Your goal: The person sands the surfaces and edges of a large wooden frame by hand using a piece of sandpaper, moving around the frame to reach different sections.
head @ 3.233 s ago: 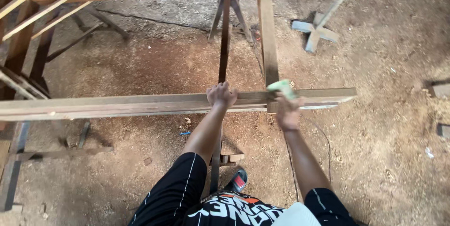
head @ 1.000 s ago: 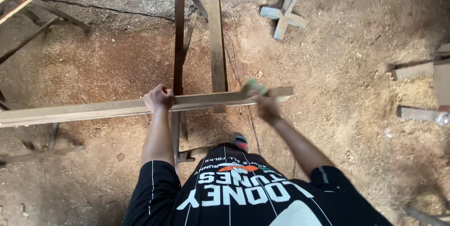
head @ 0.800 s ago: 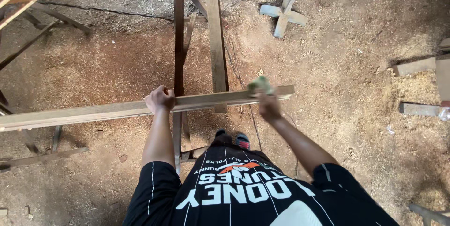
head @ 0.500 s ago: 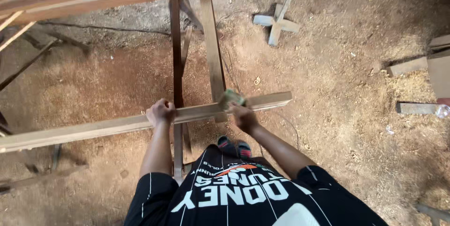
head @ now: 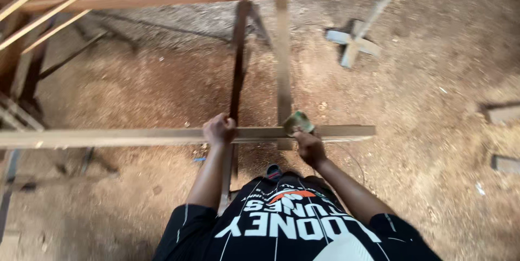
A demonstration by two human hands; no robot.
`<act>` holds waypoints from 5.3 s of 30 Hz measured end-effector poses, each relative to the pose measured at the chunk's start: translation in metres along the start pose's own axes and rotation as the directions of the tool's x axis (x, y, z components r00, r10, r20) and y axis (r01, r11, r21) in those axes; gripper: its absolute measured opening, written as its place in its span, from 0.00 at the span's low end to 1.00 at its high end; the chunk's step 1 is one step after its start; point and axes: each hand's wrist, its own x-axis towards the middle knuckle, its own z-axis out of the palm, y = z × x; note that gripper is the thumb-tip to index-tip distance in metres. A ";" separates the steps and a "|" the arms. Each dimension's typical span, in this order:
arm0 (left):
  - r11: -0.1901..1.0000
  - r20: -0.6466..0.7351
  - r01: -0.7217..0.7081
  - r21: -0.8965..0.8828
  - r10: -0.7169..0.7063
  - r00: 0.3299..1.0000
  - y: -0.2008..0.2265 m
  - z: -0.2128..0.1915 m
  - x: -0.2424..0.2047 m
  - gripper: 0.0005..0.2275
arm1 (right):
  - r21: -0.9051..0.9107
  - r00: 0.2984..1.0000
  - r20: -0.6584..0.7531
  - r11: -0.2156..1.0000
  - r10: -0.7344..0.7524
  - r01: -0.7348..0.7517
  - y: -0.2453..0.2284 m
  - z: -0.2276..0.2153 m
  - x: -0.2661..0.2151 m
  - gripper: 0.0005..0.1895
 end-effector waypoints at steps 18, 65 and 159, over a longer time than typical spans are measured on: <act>0.978 0.325 0.190 0.087 -0.209 0.922 0.011 -0.003 0.006 0.10 | 0.016 0.906 0.400 0.987 0.139 -0.158 0.069 -0.083 -0.007 0.13; 0.852 0.123 0.515 0.091 -0.523 0.843 0.221 0.060 -0.042 0.25 | 0.239 0.672 0.442 0.800 -0.594 0.550 0.186 -0.113 0.012 0.18; -0.045 0.070 0.059 -0.997 -0.306 0.949 0.549 0.261 0.505 0.22 | 0.685 0.756 0.565 -0.323 -0.330 -0.653 0.408 -0.217 0.691 0.19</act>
